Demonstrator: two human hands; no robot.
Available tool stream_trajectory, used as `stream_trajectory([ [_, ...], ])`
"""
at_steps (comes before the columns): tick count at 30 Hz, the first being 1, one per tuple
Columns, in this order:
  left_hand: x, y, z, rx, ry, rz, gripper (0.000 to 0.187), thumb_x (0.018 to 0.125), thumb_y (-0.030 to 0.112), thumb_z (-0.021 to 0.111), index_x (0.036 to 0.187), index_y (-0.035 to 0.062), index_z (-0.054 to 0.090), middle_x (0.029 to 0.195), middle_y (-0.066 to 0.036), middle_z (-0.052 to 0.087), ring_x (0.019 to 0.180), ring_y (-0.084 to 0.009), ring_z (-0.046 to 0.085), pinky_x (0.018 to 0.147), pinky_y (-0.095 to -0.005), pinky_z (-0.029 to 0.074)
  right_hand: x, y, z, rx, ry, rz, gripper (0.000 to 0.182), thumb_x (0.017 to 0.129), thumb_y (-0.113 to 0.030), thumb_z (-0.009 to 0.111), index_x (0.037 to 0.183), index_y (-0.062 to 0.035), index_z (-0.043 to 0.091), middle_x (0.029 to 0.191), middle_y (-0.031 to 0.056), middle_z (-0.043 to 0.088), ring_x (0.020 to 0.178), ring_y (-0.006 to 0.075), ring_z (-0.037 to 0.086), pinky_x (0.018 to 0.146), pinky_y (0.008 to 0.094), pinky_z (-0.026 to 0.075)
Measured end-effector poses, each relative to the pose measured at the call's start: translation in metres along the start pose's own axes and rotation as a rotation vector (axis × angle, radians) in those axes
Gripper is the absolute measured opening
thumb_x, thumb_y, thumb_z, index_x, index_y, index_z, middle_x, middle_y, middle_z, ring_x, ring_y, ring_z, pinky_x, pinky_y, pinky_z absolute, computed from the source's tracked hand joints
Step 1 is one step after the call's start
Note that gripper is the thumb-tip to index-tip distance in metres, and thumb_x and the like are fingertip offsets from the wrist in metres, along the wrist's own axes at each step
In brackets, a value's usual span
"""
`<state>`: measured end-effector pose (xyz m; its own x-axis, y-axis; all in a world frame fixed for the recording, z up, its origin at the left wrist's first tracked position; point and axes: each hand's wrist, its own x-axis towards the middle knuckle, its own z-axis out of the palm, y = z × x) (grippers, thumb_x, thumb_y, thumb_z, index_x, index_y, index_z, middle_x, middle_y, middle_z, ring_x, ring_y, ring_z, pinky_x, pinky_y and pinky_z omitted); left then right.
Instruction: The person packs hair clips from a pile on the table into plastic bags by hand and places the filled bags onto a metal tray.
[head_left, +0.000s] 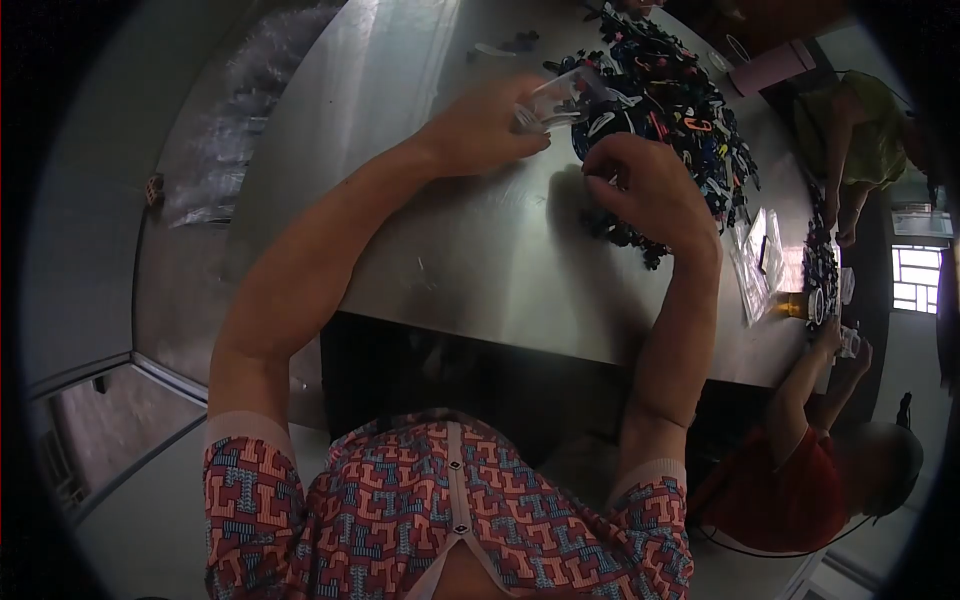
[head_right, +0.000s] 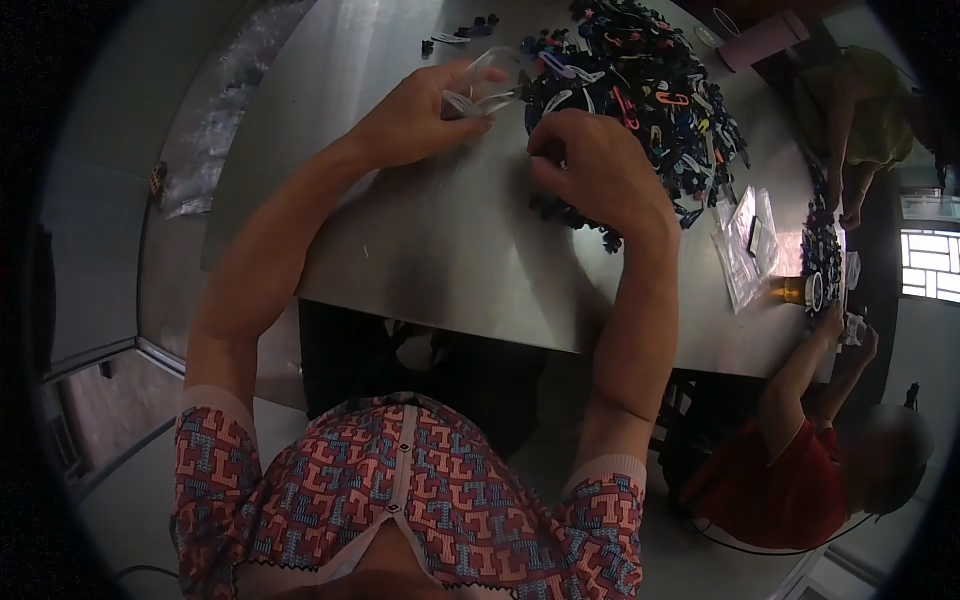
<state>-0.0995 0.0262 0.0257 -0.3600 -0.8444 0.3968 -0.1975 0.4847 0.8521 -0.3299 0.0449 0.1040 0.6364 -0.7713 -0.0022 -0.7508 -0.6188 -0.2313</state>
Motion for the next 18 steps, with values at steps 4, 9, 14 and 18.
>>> stream_trajectory([
  [4, -0.002, 0.006, -0.001, 0.036, -0.056, -0.016, 0.049, 0.084, 0.012, 0.071, 0.130, 0.0050, 0.055, 0.100, -0.008, 0.065, 0.091, -0.0158, 0.063, 0.083, -0.0298, 0.050, -0.003, -0.028, -0.019, 0.397, 0.354, 0.067, 0.015, 0.076, -0.008, 0.072, 0.090, -0.0033, 0.067, 0.081, 0.0062, 0.065, 0.071, 0.0202, 0.063, 0.063, 0.0326, 0.051],
  [9, -0.005, 0.008, 0.004, 0.077, -0.069, 0.004, 0.054, 0.082, 0.012, 0.071, 0.133, 0.0026, 0.053, 0.108, -0.013, 0.065, 0.096, -0.0203, 0.064, 0.087, -0.0333, 0.051, 0.011, -0.039, -0.002, 0.115, 0.659, -0.124, 0.017, 0.081, -0.004, 0.073, 0.097, -0.0038, 0.067, 0.080, 0.0024, 0.062, 0.069, 0.0115, 0.060, 0.062, 0.0245, 0.049],
  [14, -0.004, 0.012, 0.005, 0.028, -0.095, -0.022, 0.051, 0.083, 0.011, 0.071, 0.131, 0.0016, 0.053, 0.107, -0.012, 0.065, 0.097, -0.0204, 0.064, 0.087, -0.0345, 0.053, 0.013, -0.036, 0.002, -0.001, 0.703, -0.122, 0.025, 0.079, -0.005, 0.076, 0.103, -0.0049, 0.069, 0.079, 0.0012, 0.058, 0.067, 0.0090, 0.057, 0.059, 0.0227, 0.047],
  [18, -0.003, 0.007, 0.005, -0.075, -0.099, -0.034, 0.050, 0.084, 0.011, 0.071, 0.130, 0.0022, 0.054, 0.106, -0.010, 0.063, 0.099, -0.0191, 0.064, 0.087, -0.0338, 0.054, 0.010, -0.040, -0.002, 0.214, 0.656, -0.010, 0.021, 0.082, -0.008, 0.073, 0.102, -0.0058, 0.069, 0.082, 0.0017, 0.063, 0.072, 0.0111, 0.058, 0.061, 0.0257, 0.049],
])
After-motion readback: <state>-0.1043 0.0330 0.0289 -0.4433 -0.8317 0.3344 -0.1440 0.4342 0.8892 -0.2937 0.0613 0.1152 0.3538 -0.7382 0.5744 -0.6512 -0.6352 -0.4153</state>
